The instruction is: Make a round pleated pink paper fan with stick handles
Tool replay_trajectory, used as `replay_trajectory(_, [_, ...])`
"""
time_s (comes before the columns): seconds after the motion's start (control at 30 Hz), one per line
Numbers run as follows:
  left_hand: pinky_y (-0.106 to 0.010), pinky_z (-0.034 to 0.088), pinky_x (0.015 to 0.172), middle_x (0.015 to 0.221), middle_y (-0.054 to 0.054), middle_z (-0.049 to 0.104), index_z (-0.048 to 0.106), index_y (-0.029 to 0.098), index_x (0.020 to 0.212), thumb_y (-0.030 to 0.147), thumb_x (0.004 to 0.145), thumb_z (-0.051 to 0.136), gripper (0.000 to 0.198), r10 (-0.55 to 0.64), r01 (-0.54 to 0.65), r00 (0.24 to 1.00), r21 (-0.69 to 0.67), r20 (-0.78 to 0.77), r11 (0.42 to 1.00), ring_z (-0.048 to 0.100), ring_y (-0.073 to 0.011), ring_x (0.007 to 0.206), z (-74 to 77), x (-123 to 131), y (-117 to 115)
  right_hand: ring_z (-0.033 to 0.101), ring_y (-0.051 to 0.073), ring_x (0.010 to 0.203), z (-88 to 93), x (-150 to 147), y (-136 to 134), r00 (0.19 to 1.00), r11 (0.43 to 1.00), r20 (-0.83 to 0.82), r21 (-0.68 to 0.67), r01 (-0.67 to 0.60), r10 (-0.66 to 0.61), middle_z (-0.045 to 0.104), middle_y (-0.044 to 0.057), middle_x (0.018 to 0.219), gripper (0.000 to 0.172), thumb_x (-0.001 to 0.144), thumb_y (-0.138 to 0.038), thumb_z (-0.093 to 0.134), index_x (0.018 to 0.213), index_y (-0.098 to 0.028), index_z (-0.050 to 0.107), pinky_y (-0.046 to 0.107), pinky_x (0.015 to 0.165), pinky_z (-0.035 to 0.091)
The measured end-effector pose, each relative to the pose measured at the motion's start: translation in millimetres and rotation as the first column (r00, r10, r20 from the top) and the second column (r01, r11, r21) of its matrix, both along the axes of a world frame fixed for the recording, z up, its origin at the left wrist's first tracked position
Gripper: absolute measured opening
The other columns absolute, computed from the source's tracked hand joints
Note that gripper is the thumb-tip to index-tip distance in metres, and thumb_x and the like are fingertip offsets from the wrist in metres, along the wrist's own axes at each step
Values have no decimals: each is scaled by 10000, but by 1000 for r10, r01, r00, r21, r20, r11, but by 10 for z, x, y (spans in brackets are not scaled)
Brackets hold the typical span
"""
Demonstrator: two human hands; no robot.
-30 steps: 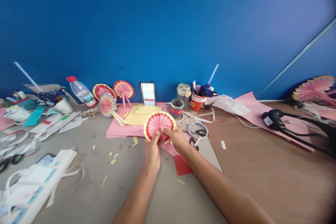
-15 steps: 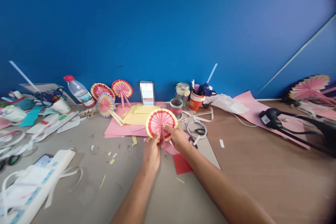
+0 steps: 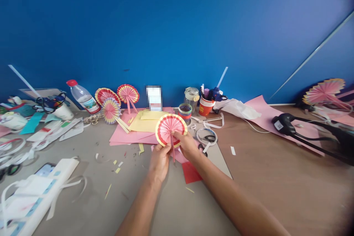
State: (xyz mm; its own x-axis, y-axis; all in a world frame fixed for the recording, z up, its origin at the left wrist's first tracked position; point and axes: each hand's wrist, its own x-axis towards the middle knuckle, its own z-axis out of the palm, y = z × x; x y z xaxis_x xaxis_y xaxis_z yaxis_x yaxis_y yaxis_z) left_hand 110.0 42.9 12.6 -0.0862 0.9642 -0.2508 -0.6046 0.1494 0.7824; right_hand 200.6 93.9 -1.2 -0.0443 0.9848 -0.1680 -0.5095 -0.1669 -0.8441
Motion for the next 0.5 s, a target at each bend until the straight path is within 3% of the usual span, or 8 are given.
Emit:
replay_trajectory(0.23, [-265, 446, 656, 808, -41, 713, 687, 148, 870, 197, 576, 796, 317, 9, -6, 999, -42, 53, 999, 615, -149, 692, 6, 13, -7, 609, 153, 630, -31, -14, -1, 1000, 1000, -10, 20, 6, -6, 684, 44, 767, 205, 631, -283, 728, 771, -154, 652, 263, 573, 480])
replay_trajectory(0.5, [-276, 482, 680, 843, -62, 718, 674, 125, 862, 147, 574, 795, 313, -18, 29, 990, -78, 137, 997, 647, -165, 742, -31, 26, 14, 592, 139, 581, -71, -21, 23, 999, 1000, 25, -4, 22, -22, 676, 25, 709, 194, 615, -287, 735, 715, -152, 639, 259, 548, 469])
